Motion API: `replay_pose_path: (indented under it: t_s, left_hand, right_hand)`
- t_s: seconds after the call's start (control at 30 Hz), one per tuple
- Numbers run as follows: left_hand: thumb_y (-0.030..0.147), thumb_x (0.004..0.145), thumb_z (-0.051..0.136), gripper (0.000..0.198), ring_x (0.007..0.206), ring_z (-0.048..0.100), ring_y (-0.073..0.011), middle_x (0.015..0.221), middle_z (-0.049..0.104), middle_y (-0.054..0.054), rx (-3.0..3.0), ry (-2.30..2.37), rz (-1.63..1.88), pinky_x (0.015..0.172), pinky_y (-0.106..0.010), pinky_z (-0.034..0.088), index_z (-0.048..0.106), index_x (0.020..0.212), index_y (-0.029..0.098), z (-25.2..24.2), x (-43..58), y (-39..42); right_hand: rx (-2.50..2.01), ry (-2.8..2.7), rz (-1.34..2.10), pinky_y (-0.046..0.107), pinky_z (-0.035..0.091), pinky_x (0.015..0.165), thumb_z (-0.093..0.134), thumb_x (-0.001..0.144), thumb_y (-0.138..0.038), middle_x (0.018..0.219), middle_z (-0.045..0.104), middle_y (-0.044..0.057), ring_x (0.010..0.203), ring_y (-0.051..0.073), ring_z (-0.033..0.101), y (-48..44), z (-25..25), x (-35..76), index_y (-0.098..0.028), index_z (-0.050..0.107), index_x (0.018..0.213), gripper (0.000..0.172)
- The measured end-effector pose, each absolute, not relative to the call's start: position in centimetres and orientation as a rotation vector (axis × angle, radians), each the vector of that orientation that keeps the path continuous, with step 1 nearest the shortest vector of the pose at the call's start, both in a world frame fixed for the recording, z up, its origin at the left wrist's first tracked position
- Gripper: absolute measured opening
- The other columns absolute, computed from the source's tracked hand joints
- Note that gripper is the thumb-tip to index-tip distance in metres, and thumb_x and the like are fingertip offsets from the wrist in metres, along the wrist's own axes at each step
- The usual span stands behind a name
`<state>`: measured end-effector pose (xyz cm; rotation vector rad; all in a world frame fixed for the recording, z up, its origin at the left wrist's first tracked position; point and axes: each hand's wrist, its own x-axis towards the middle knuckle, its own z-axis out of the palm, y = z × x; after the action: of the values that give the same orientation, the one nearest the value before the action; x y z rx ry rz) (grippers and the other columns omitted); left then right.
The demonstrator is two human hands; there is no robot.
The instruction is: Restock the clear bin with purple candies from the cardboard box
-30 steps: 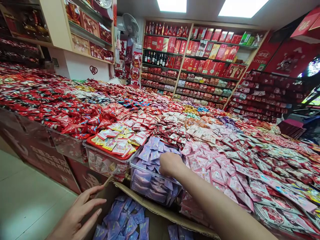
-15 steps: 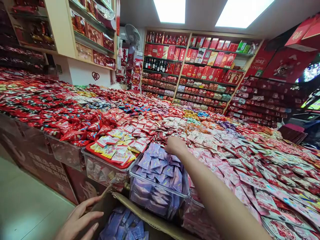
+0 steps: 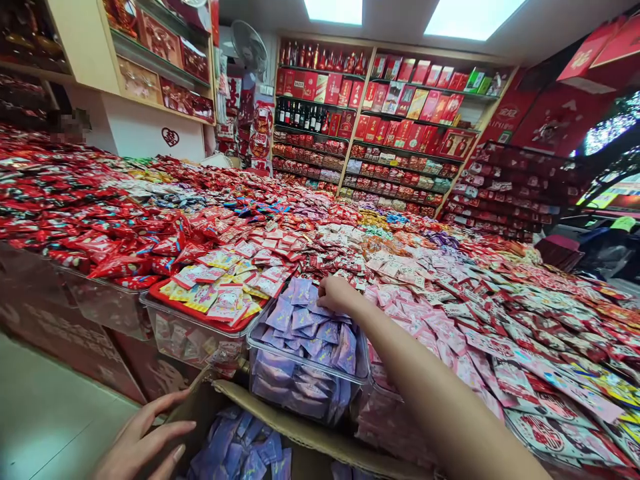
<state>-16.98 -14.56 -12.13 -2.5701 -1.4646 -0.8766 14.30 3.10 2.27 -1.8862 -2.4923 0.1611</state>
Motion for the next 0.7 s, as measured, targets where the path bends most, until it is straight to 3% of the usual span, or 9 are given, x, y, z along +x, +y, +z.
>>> replay_pose_path:
  t_s: [0.13, 0.3, 0.5, 0.6, 0.7]
  left_hand:
    - [0.020, 0.075, 0.049, 0.026, 0.107, 0.046, -0.0223, 0.123, 0.037, -0.006, -2.567, -1.464, -0.892, 0.080, -0.030, 0.050, 0.052, 0.100, 0.026, -11.9, -16.8, -14.6]
    - [0.021, 0.075, 0.050, 0.025, 0.107, 0.045, -0.0236, 0.122, 0.037, -0.006, -2.566, -1.475, -0.912, 0.080, -0.033, 0.050, 0.052, 0.099, 0.026, -11.6, -16.5, -14.6]
    - [0.021, 0.075, 0.050, 0.023, 0.106, 0.046, -0.0234, 0.121, 0.038, -0.006, -2.581, -1.480, -0.917, 0.080, -0.033, 0.050, 0.053, 0.098, 0.026, -11.3, -16.4, -14.7]
    - [0.021, 0.075, 0.050, 0.023, 0.106, 0.046, -0.0236, 0.121, 0.038, -0.005, -2.580, -1.485, -0.905, 0.081, -0.034, 0.049, 0.054, 0.097, 0.027, -11.1, -16.4, -14.9]
    - [0.021, 0.075, 0.050, 0.024, 0.107, 0.045, -0.0237, 0.122, 0.037, -0.005, -2.568, -1.489, -0.904, 0.081, -0.033, 0.049, 0.054, 0.098, 0.027, -11.2, -16.5, -14.9]
  right_hand:
    - [-1.936, -2.506, 0.034, 0.022, 0.039, 0.056, 0.052, 0.066, -0.023, 0.076, 0.067, 0.006, 0.070, 0.017, 0.059, 2.1, 3.2, 15.1, -0.016, 0.065, 0.076, 0.018]
    - [-2.018, -2.590, 0.040, 0.024, 0.038, 0.050, 0.061, 0.057, -0.019, 0.065, 0.067, 0.009, 0.060, 0.020, 0.059, 0.4, 3.5, 16.3, -0.013, 0.067, 0.066, 0.012]
    - [-1.881, -2.628, 0.000, 0.025, 0.039, 0.058, 0.053, 0.067, -0.020, 0.079, 0.067, 0.008, 0.072, 0.020, 0.060, -1.4, 2.5, 15.0, -0.016, 0.065, 0.079, 0.017]
    - [-1.731, -2.714, 0.074, 0.021, 0.040, 0.062, 0.060, 0.062, -0.028, 0.086, 0.066, 0.005, 0.078, 0.018, 0.059, -2.1, 2.0, 13.8, -0.019, 0.064, 0.086, 0.026]
    - [-1.668, -2.734, 0.079, 0.023, 0.041, 0.063, 0.061, 0.062, -0.038, 0.091, 0.065, 0.008, 0.081, 0.020, 0.058, -2.3, 1.3, 13.2, -0.017, 0.063, 0.092, 0.037]
